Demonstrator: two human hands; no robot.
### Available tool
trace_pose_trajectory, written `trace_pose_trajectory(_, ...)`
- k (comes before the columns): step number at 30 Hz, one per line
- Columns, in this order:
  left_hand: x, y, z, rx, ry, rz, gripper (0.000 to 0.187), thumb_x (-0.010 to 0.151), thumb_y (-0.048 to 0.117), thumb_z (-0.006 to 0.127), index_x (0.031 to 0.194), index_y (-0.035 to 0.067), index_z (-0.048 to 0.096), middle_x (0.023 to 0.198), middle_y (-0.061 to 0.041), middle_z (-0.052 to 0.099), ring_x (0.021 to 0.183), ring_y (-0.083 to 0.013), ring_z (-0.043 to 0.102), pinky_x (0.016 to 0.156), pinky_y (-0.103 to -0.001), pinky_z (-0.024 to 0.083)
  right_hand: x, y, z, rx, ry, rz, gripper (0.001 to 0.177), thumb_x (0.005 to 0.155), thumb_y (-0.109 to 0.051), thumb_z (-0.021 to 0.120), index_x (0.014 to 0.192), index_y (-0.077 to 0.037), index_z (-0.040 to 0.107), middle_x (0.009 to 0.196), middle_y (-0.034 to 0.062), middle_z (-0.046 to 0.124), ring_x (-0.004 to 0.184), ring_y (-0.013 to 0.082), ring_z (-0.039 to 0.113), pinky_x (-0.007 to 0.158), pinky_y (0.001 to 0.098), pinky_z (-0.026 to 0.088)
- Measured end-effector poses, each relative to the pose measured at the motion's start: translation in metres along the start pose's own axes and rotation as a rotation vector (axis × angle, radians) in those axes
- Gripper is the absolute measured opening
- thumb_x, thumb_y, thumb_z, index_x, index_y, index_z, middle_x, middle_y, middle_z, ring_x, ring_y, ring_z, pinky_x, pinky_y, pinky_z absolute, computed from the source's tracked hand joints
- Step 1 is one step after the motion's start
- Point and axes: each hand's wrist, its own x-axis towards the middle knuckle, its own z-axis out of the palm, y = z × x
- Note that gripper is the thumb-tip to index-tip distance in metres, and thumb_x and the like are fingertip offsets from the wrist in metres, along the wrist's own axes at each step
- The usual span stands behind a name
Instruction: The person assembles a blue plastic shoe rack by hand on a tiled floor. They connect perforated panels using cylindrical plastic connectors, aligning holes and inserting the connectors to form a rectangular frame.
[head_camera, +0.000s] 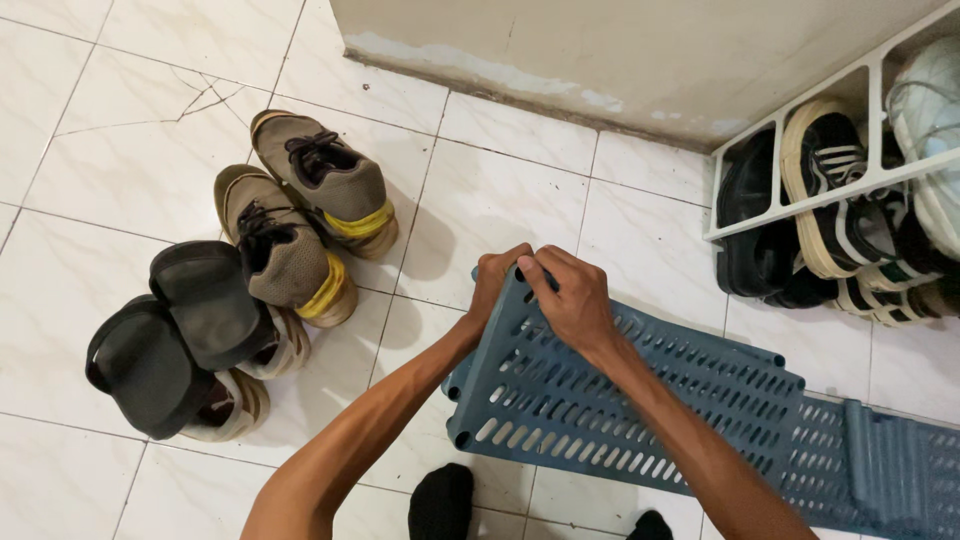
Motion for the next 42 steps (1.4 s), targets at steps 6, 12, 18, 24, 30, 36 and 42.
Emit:
trace_pose_trajectory(6,0.009,0.006,-0.009,-0.044,-0.122,-0.028,0.026,0.091,0.011,0.065,0.071,0.003,0.05,0.058,-0.004,0.056,0.055,-0.0058,0.049,0.048,-0.03,0.039,0.006,0.006,-0.002,0.028,-0.017,-0.001,0.042,0.106,-0.03,0.059,0.078,0.0,0.062,0.062,0.0082,0.05,0.05,0.0174,0.045,0.048,0.0362,0.037)
trace_pose_trajectory(12,0.027,0.018,-0.023,-0.113,-0.363,-0.02,0.014,0.087,0.01,0.066,0.08,-0.001,0.064,0.068,-0.009,0.069,0.062,-0.0097,0.059,0.055,-0.033,0.049,0.01,0.009,-0.004,0.04,-0.002,0.01,0.042,0.106,-0.03,0.059,0.079,0.002,0.063,0.063,0.0107,0.052,0.052,0.0195,0.046,0.052,0.0383,0.039)
trace_pose_trajectory(18,0.005,0.024,-0.02,0.129,-0.157,-0.035,0.018,0.094,0.013,0.062,0.088,0.0,0.052,0.072,-0.009,0.059,0.063,-0.0167,0.054,0.06,-0.035,0.046,0.006,-0.001,-0.005,0.018,-0.024,0.031,0.041,0.106,-0.029,0.059,0.079,0.002,0.062,0.063,0.0106,0.052,0.051,0.0202,0.046,0.051,0.0373,0.039)
trace_pose_trajectory(24,-0.017,0.031,0.002,-0.027,0.103,0.012,0.024,0.091,0.02,0.065,0.091,0.002,0.048,0.073,-0.009,0.055,0.063,-0.0214,0.056,0.056,-0.035,0.044,0.004,-0.006,-0.003,-0.041,0.004,0.014,0.041,0.106,-0.03,0.06,0.078,0.0,0.061,0.062,0.0092,0.052,0.051,0.0185,0.048,0.051,0.0366,0.04)
trace_pose_trajectory(30,-0.013,0.006,0.017,0.125,0.204,0.142,0.035,0.094,0.017,0.067,0.074,0.003,0.042,0.064,-0.009,0.046,0.061,-0.0162,0.045,0.056,-0.034,0.036,0.002,-0.005,-0.004,0.001,-0.068,0.073,0.042,0.105,-0.031,0.058,0.075,-0.002,0.063,0.056,0.0071,0.051,0.045,0.0161,0.046,0.045,0.036,0.038)
trace_pose_trajectory(36,-0.003,0.008,0.007,0.025,0.048,0.005,0.03,0.091,0.015,0.065,0.069,0.002,0.05,0.056,-0.007,0.055,0.05,-0.0115,0.049,0.046,-0.033,0.039,0.002,0.006,-0.004,0.025,-0.104,0.111,0.043,0.106,-0.033,0.055,0.078,-0.002,0.064,0.052,0.0074,0.048,0.045,0.015,0.043,0.044,0.0367,0.036)
trace_pose_trajectory(42,0.012,0.009,-0.015,-0.099,-0.237,-0.018,0.016,0.091,0.01,0.064,0.081,-0.003,0.061,0.065,-0.008,0.064,0.061,-0.0099,0.054,0.052,-0.032,0.047,0.006,0.01,-0.007,0.002,-0.117,0.139,0.046,0.107,-0.034,0.054,0.077,0.0,0.063,0.05,0.0093,0.043,0.045,0.0158,0.04,0.046,0.0376,0.035)
